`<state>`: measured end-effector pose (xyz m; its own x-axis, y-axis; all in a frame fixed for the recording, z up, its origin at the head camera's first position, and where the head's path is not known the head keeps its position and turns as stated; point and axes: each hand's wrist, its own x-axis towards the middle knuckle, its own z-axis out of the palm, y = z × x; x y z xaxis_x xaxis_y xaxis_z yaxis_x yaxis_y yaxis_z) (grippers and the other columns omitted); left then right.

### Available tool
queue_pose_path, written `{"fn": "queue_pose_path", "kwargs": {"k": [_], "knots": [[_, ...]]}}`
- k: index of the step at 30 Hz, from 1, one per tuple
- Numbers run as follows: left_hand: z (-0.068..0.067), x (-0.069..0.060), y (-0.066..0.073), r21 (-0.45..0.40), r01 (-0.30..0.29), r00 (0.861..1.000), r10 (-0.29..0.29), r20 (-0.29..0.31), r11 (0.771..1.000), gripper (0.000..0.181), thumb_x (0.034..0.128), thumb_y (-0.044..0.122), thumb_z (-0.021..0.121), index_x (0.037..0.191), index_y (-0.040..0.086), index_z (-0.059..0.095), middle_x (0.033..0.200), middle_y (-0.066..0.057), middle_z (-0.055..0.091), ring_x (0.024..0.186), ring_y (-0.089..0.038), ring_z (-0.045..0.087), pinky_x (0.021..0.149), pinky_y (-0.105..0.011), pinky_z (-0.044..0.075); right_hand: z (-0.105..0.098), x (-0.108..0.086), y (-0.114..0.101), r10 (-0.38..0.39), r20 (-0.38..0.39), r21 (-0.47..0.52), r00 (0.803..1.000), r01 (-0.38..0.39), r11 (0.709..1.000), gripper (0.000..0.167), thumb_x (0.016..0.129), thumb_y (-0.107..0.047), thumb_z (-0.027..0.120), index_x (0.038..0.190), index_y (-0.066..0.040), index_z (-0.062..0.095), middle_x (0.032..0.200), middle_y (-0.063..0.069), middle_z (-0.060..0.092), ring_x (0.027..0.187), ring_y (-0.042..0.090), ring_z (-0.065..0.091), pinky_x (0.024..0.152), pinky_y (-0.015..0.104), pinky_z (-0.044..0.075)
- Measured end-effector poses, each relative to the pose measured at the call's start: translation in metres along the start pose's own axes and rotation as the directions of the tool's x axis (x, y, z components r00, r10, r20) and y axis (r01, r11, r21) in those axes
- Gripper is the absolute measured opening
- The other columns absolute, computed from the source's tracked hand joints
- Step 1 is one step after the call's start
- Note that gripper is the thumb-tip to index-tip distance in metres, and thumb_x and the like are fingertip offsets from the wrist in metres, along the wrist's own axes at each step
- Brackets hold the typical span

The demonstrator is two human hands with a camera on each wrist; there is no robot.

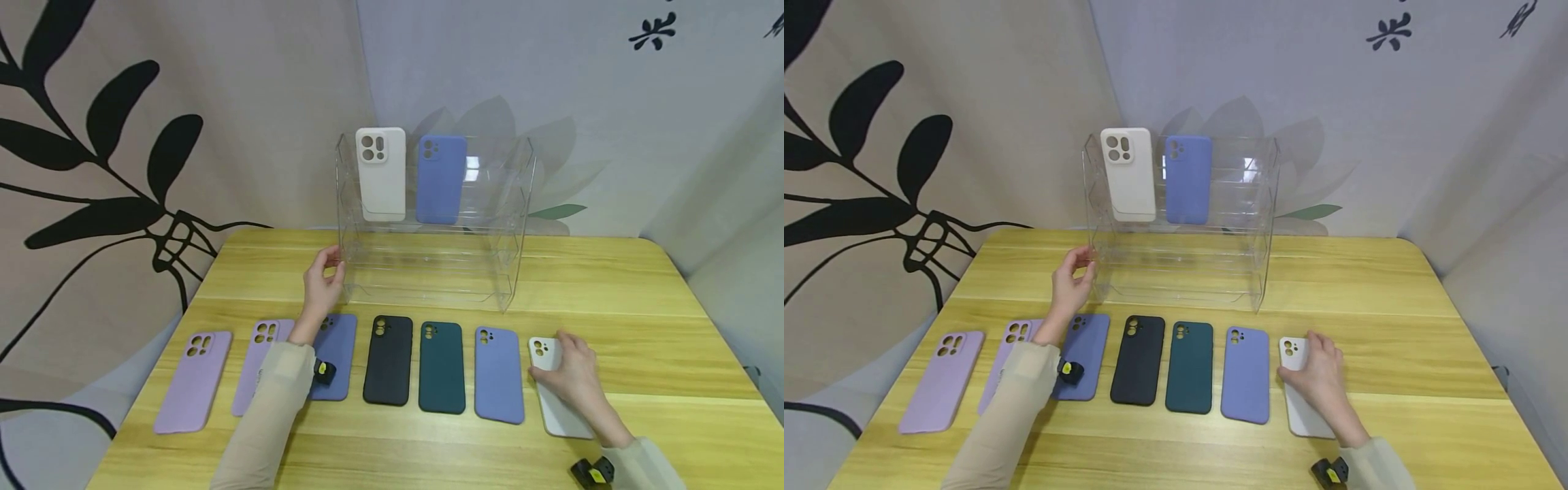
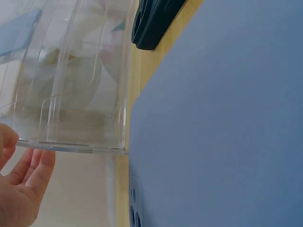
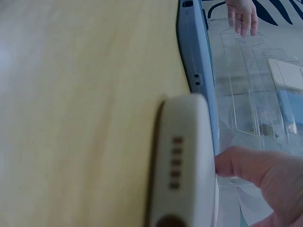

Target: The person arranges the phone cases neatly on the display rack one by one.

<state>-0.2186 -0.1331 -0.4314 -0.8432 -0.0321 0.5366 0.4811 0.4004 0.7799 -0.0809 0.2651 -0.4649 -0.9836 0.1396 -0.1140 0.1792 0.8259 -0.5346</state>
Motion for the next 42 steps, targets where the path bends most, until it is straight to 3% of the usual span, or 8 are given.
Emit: {"fn": "queue_pose_path", "kwargs": {"k": [3, 10, 18, 25, 33, 40, 42], "knots": [[-0.003, -0.001, 0.013, 0.004, -0.001, 1.0, 0.001, 0.009, 1.0, 0.026, 0.0857, -0.014, 0.054, 0.111, -0.019, 0.052, 0.099, -0.034, 0.057, 0.089, -0.044, 0.058, 0.065, -0.051, 0.054, 0.001, 0.0, -0.001, 0.003, -0.002, -0.009, 1.0, -0.003, 1.0, 0.087, 0.066, -0.017, 0.075, 0.132, 0.019, 0.032, 0.129, 0.04, 0.03, 0.11, 0.051, 0.031, 0.08, 0.058, 0.041], [-0.003, -0.001, 0.016, 0.005, 0.009, 1.0, -0.009, 0.013, 1.0, 0.025, 0.086, -0.014, 0.054, 0.111, -0.019, 0.053, 0.1, -0.033, 0.058, 0.09, -0.043, 0.058, 0.067, -0.049, 0.054, -0.001, 0.001, -0.001, -0.005, -0.006, 0.0, 1.0, 0.005, 1.0, 0.087, 0.065, -0.015, 0.075, 0.132, 0.019, 0.032, 0.131, 0.039, 0.028, 0.113, 0.052, 0.029, 0.085, 0.06, 0.039], [-0.002, 0.0, 0.016, 0.01, 0.023, 1.0, -0.024, 0.013, 1.0, 0.026, 0.0863, -0.013, 0.053, 0.111, -0.018, 0.053, 0.1, -0.033, 0.058, 0.091, -0.042, 0.058, 0.068, -0.05, 0.054, -0.008, 0.005, -0.001, -0.072, -0.132, 0.043, 0.989, 0.078, 0.996, 0.082, 0.064, -0.009, 0.074, 0.13, 0.021, 0.034, 0.129, 0.04, 0.031, 0.112, 0.053, 0.032, 0.086, 0.063, 0.038], [0.004, 0.002, -0.02, -0.004, 0.028, 1.0, -0.028, -0.005, 1.0, 0.027, 0.0876, -0.009, 0.056, 0.114, -0.014, 0.055, 0.101, -0.029, 0.059, 0.091, -0.04, 0.059, 0.067, -0.05, 0.054, -0.017, 0.01, -0.008, -0.128, -0.214, 0.064, 0.968, 0.145, 0.987, 0.079, 0.065, -0.006, 0.072, 0.131, 0.019, 0.036, 0.131, 0.038, 0.031, 0.111, 0.051, 0.032, 0.081, 0.063, 0.04], [0.005, 0.002, -0.025, -0.014, 0.035, 0.999, -0.035, 0.0, 0.999, 0.027, 0.0877, -0.006, 0.057, 0.114, -0.01, 0.056, 0.101, -0.025, 0.061, 0.092, -0.035, 0.06, 0.068, -0.045, 0.056, -0.024, 0.014, -0.02, -0.154, -0.285, 0.083, 0.946, 0.184, 0.979, 0.078, 0.064, -0.006, 0.073, 0.131, 0.017, 0.038, 0.132, 0.035, 0.034, 0.11, 0.049, 0.033, 0.079, 0.06, 0.039], [-0.003, 0.0, 0.015, 0.007, 0.019, 1.0, -0.019, 0.01, 1.0, 0.026, 0.0855, -0.014, 0.054, 0.111, -0.019, 0.053, 0.1, -0.034, 0.058, 0.089, -0.044, 0.059, 0.065, -0.052, 0.054, -0.026, 0.02, -0.036, -0.186, -0.317, 0.1, 0.93, 0.228, 0.969, 0.077, 0.063, -0.008, 0.072, 0.13, 0.014, 0.041, 0.132, 0.033, 0.036, 0.112, 0.049, 0.035, 0.083, 0.059, 0.037], [-0.003, -0.001, 0.015, 0.015, 0.006, 1.0, -0.006, 0.008, 1.0, 0.026, 0.0854, -0.014, 0.054, 0.111, -0.02, 0.053, 0.099, -0.034, 0.058, 0.089, -0.043, 0.059, 0.064, -0.052, 0.054, -0.028, 0.021, -0.041, -0.197, -0.322, 0.102, 0.926, 0.241, 0.965, 0.077, 0.064, -0.008, 0.072, 0.131, 0.013, 0.041, 0.132, 0.032, 0.037, 0.111, 0.048, 0.035, 0.082, 0.057, 0.037]]}}
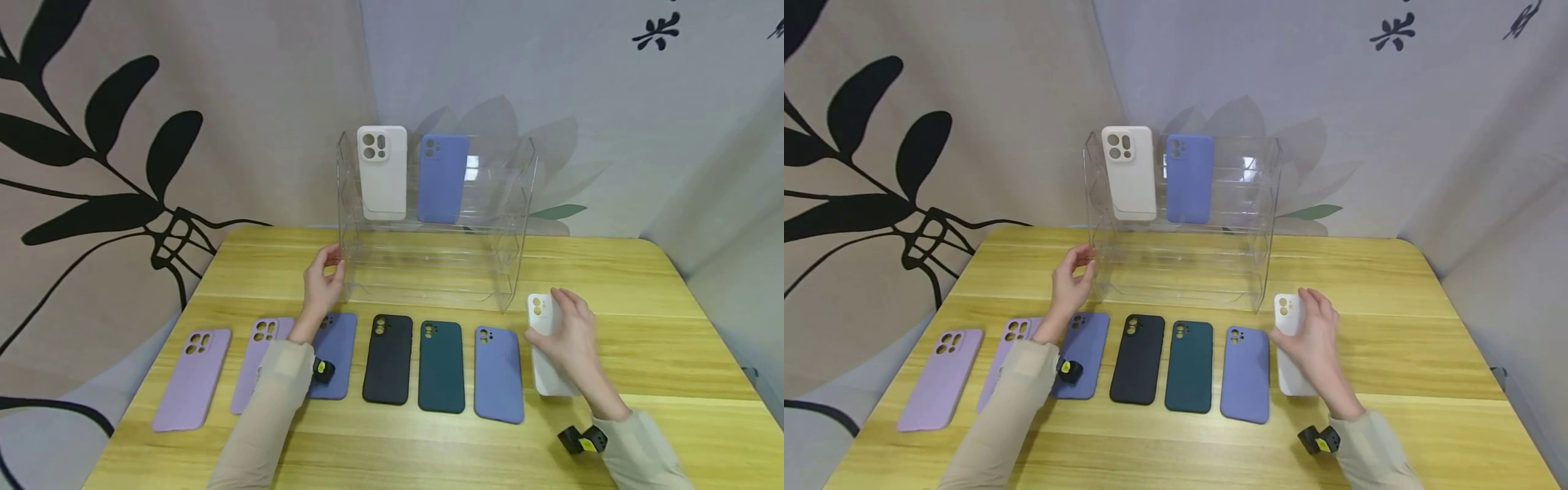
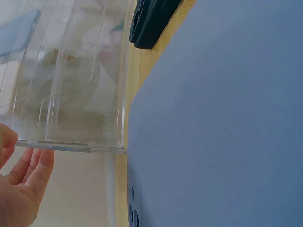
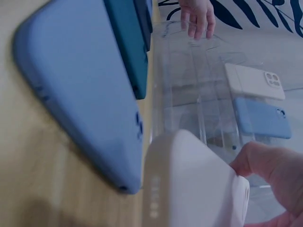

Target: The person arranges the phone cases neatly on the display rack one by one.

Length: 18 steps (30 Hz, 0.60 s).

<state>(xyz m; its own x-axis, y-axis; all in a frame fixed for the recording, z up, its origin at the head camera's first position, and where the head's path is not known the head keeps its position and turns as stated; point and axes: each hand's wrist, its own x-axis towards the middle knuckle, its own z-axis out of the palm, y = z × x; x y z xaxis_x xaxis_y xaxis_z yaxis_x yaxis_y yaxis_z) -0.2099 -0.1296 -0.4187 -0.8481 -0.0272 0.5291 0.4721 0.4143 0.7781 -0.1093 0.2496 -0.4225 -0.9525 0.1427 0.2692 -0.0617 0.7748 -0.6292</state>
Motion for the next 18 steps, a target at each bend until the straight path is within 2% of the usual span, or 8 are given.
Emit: {"fn": "queue_pose_path", "kwargs": {"k": [7, 12, 18], "knots": [[-0.001, 0.0, 0.001, -0.014, 0.008, 1.0, -0.008, -0.002, 1.0, 0.026, 0.0851, -0.015, 0.054, 0.111, -0.019, 0.053, 0.099, -0.034, 0.058, 0.09, -0.044, 0.059, 0.066, -0.053, 0.053, 0.0, 0.012, -0.014, -0.083, -0.064, 0.064, 0.994, 0.087, 0.994, 0.076, 0.063, -0.006, 0.072, 0.13, 0.013, 0.043, 0.132, 0.031, 0.039, 0.111, 0.045, 0.036, 0.08, 0.056, 0.039], [-0.001, 0.0, 0.0, -0.011, 0.002, 1.0, -0.002, -0.004, 1.0, 0.026, 0.0849, -0.015, 0.054, 0.11, -0.02, 0.053, 0.099, -0.034, 0.058, 0.089, -0.044, 0.059, 0.065, -0.052, 0.053, -0.002, 0.023, -0.024, -0.154, -0.133, 0.105, 0.979, 0.169, 0.98, 0.074, 0.062, -0.006, 0.072, 0.128, 0.013, 0.045, 0.131, 0.03, 0.04, 0.111, 0.045, 0.037, 0.079, 0.053, 0.036], [0.0, 0.001, 0.0, -0.016, -0.002, 1.0, 0.002, 0.001, 1.0, 0.026, 0.0854, -0.015, 0.054, 0.111, -0.02, 0.053, 0.099, -0.035, 0.058, 0.09, -0.045, 0.058, 0.066, -0.052, 0.054, -0.002, 0.037, -0.039, -0.196, -0.177, 0.155, 0.965, 0.224, 0.962, 0.077, 0.059, -0.004, 0.073, 0.128, 0.012, 0.045, 0.132, 0.029, 0.041, 0.115, 0.045, 0.036, 0.086, 0.054, 0.033]]}}
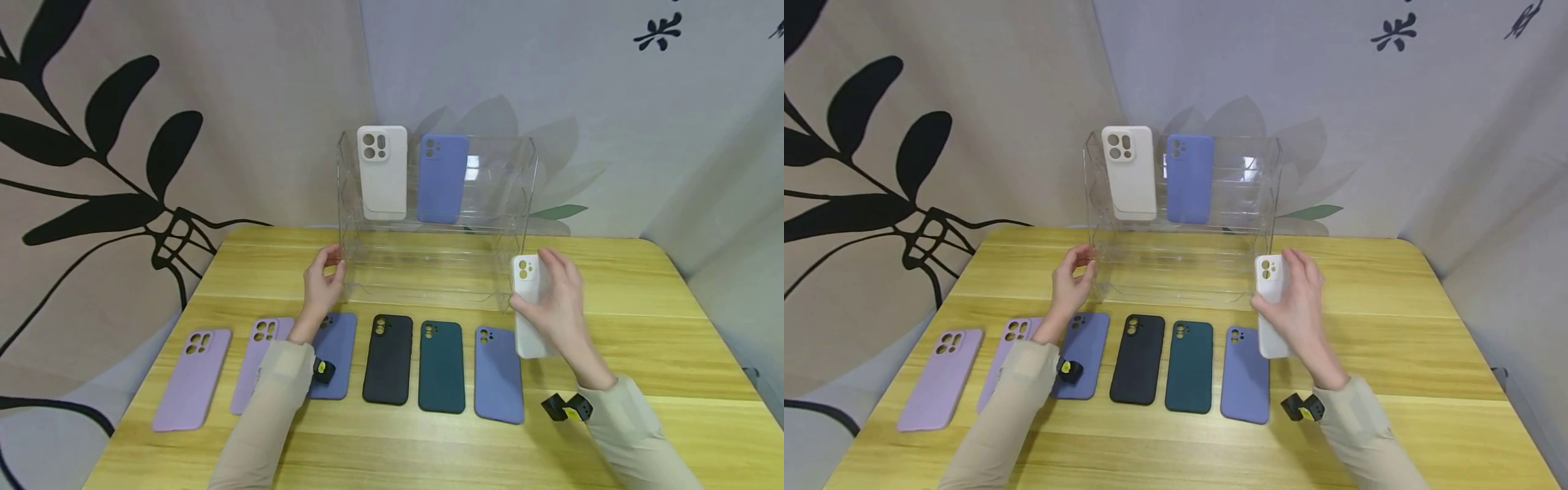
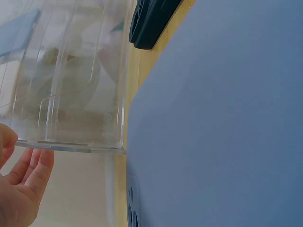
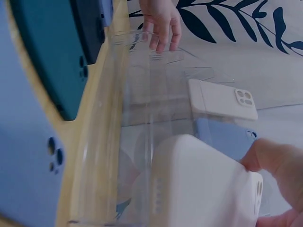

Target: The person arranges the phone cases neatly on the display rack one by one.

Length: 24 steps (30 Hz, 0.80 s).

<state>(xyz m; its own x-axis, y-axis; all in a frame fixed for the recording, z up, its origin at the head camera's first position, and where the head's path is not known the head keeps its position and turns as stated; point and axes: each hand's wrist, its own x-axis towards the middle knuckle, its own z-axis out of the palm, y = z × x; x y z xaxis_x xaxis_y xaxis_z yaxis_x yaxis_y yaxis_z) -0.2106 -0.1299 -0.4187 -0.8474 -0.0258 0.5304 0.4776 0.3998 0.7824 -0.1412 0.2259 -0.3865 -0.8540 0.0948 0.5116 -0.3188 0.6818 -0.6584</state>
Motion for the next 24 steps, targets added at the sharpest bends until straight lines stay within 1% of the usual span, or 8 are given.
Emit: {"fn": "queue_pose_path", "kwargs": {"k": [5, 9, 15, 18, 24], "knots": [[0.0, -0.001, -0.001, 0.001, -0.011, 1.0, 0.011, -0.002, 1.0, 0.026, 0.0852, -0.015, 0.054, 0.11, -0.02, 0.053, 0.099, -0.034, 0.058, 0.089, -0.044, 0.058, 0.065, -0.053, 0.053, 0.008, 0.013, -0.008, -0.042, -0.016, 0.027, 0.999, 0.042, 0.999, 0.078, 0.058, -0.005, 0.073, 0.128, 0.013, 0.045, 0.132, 0.03, 0.041, 0.116, 0.045, 0.035, 0.086, 0.053, 0.032], [0.0, -0.001, -0.002, 0.003, -0.014, 1.0, 0.014, -0.004, 1.0, 0.025, 0.0848, -0.015, 0.054, 0.11, -0.019, 0.053, 0.099, -0.033, 0.058, 0.089, -0.044, 0.059, 0.065, -0.052, 0.054, 0.015, 0.022, -0.013, -0.076, -0.036, 0.028, 0.996, 0.077, 0.997, 0.078, 0.058, -0.007, 0.073, 0.128, 0.012, 0.045, 0.132, 0.029, 0.042, 0.117, 0.044, 0.036, 0.087, 0.054, 0.032], [0.0, -0.001, -0.001, 0.006, -0.014, 1.0, 0.014, -0.007, 1.0, 0.024, 0.085, -0.015, 0.054, 0.109, -0.019, 0.053, 0.098, -0.033, 0.058, 0.089, -0.043, 0.059, 0.065, -0.052, 0.054, 0.022, 0.038, -0.025, -0.105, -0.065, 0.042, 0.992, 0.107, 0.993, 0.078, 0.061, -0.01, 0.075, 0.13, 0.009, 0.046, 0.133, 0.027, 0.041, 0.119, 0.041, 0.038, 0.089, 0.054, 0.035], [0.0, -0.001, 0.0, 0.002, -0.014, 1.0, 0.014, -0.005, 1.0, 0.025, 0.0851, -0.015, 0.054, 0.109, -0.02, 0.053, 0.098, -0.034, 0.058, 0.089, -0.044, 0.059, 0.064, -0.052, 0.054, 0.024, 0.048, -0.033, -0.112, -0.082, 0.057, 0.99, 0.117, 0.992, 0.077, 0.061, -0.011, 0.075, 0.13, 0.008, 0.046, 0.134, 0.025, 0.041, 0.12, 0.039, 0.039, 0.088, 0.053, 0.038], [0.0, -0.001, 0.001, -0.004, -0.004, 1.0, 0.004, 0.001, 1.0, 0.026, 0.0853, -0.015, 0.054, 0.11, -0.02, 0.053, 0.099, -0.034, 0.058, 0.089, -0.044, 0.059, 0.065, -0.052, 0.053, 0.029, 0.067, -0.048, -0.144, -0.139, 0.091, 0.98, 0.157, 0.983, 0.078, 0.061, -0.012, 0.075, 0.132, 0.007, 0.045, 0.136, 0.025, 0.041, 0.123, 0.034, 0.038, 0.095, 0.05, 0.037]]}}
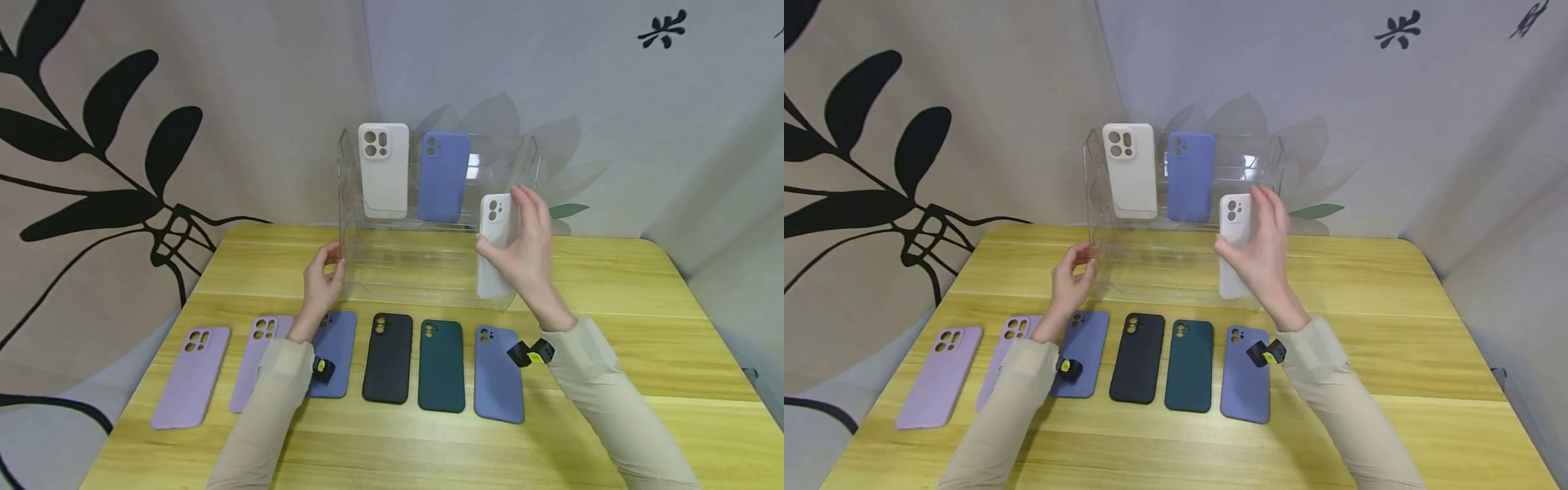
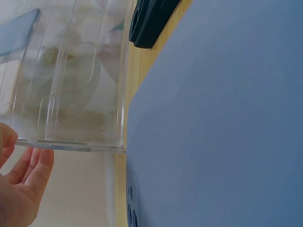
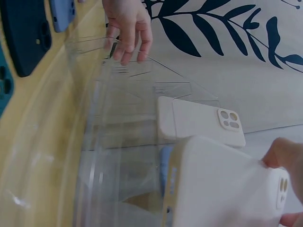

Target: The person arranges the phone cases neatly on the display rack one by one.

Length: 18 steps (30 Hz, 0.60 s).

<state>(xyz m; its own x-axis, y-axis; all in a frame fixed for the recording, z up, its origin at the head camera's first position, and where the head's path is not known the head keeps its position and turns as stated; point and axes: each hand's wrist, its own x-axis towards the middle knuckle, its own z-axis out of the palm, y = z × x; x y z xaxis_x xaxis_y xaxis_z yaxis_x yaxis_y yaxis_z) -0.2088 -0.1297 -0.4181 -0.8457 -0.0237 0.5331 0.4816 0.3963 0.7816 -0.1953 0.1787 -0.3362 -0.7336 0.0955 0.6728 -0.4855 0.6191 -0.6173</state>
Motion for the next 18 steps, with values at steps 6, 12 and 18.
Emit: {"fn": "queue_pose_path", "kwargs": {"k": [6, 12, 18], "knots": [[0.0, 0.0, 0.001, 0.0, 0.005, 1.0, -0.005, -0.006, 1.0, 0.026, 0.0847, -0.016, 0.054, 0.11, -0.021, 0.052, 0.099, -0.035, 0.057, 0.089, -0.045, 0.058, 0.065, -0.051, 0.054, 0.008, 0.025, -0.011, -0.036, -0.054, 0.033, 0.998, 0.038, 0.999, 0.078, 0.063, -0.011, 0.076, 0.133, 0.005, 0.044, 0.137, 0.022, 0.039, 0.125, 0.027, 0.037, 0.097, 0.045, 0.039], [0.0, 0.0, 0.001, 0.004, 0.007, 1.0, -0.007, -0.002, 1.0, 0.025, 0.0849, -0.015, 0.054, 0.11, -0.02, 0.052, 0.099, -0.035, 0.057, 0.089, -0.045, 0.058, 0.065, -0.051, 0.054, 0.016, 0.055, -0.016, -0.013, -0.106, 0.065, 0.994, 0.02, 0.998, 0.074, 0.065, -0.009, 0.073, 0.133, 0.002, 0.045, 0.136, 0.014, 0.039, 0.126, 0.015, 0.035, 0.101, 0.029, 0.034], [0.0, 0.0, 0.0, -0.015, 0.006, 1.0, -0.005, 0.006, 1.0, 0.027, 0.085, -0.015, 0.054, 0.111, -0.02, 0.052, 0.1, -0.035, 0.057, 0.09, -0.045, 0.058, 0.066, -0.053, 0.053, 0.019, 0.086, -0.017, -0.054, -0.191, 0.05, 0.98, 0.065, 0.997, 0.072, 0.064, -0.012, 0.073, 0.129, 0.003, 0.046, 0.13, 0.015, 0.042, 0.12, 0.015, 0.038, 0.101, 0.025, 0.031]]}}
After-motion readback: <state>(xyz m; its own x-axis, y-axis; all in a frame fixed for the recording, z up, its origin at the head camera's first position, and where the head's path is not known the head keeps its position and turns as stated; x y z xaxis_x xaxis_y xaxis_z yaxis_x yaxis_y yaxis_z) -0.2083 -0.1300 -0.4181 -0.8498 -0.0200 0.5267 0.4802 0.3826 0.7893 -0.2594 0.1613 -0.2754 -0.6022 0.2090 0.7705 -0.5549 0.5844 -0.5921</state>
